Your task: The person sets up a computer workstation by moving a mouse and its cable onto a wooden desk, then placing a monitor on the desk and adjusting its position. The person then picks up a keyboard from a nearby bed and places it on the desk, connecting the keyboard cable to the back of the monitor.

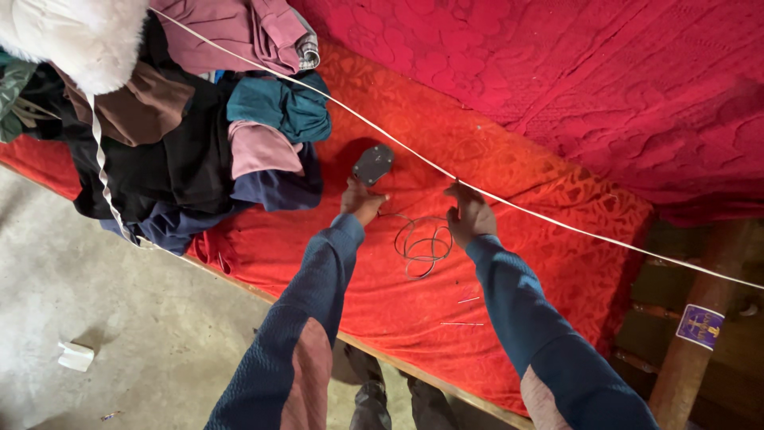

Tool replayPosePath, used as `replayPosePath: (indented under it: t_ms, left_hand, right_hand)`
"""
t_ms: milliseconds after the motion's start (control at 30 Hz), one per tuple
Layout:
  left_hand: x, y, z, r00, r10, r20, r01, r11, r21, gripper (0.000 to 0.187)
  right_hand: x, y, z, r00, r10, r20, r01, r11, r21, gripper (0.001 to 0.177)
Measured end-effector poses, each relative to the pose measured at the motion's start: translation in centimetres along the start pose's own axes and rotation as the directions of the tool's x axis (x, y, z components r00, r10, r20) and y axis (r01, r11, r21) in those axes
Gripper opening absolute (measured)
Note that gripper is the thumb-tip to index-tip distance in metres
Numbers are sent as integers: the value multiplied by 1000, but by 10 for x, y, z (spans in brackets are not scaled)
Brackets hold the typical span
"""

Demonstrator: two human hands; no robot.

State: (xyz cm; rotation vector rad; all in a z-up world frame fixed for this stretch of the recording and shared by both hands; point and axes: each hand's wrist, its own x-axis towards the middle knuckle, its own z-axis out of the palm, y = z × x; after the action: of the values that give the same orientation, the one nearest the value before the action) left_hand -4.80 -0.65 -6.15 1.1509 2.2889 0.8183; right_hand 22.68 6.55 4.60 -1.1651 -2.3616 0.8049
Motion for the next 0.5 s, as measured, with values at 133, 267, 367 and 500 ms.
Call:
replayPosePath:
  t_ms: [133, 267, 367, 500]
  left_hand:
    - [-7, 17, -16, 964, -211, 164, 245, 941, -232, 60]
    - [-17, 41, -34, 880, -409, 243, 462, 855, -236, 105]
    - [-19, 41, -38, 863, -320, 390, 502, 631, -591, 83]
    - [-22, 35, -47, 852, -314, 419, 507, 692, -513, 77]
  right_hand:
    - [-4, -13, 5, 981, -2, 193, -15, 996, 85, 59]
    - [-15, -29, 19, 904, -30, 427, 50, 998, -35, 91]
    - [-23, -32, 29, 853, 42, 520, 21, 993, -116, 102]
    - [-32, -23, 42, 823, 87, 561, 0, 988, -153, 98]
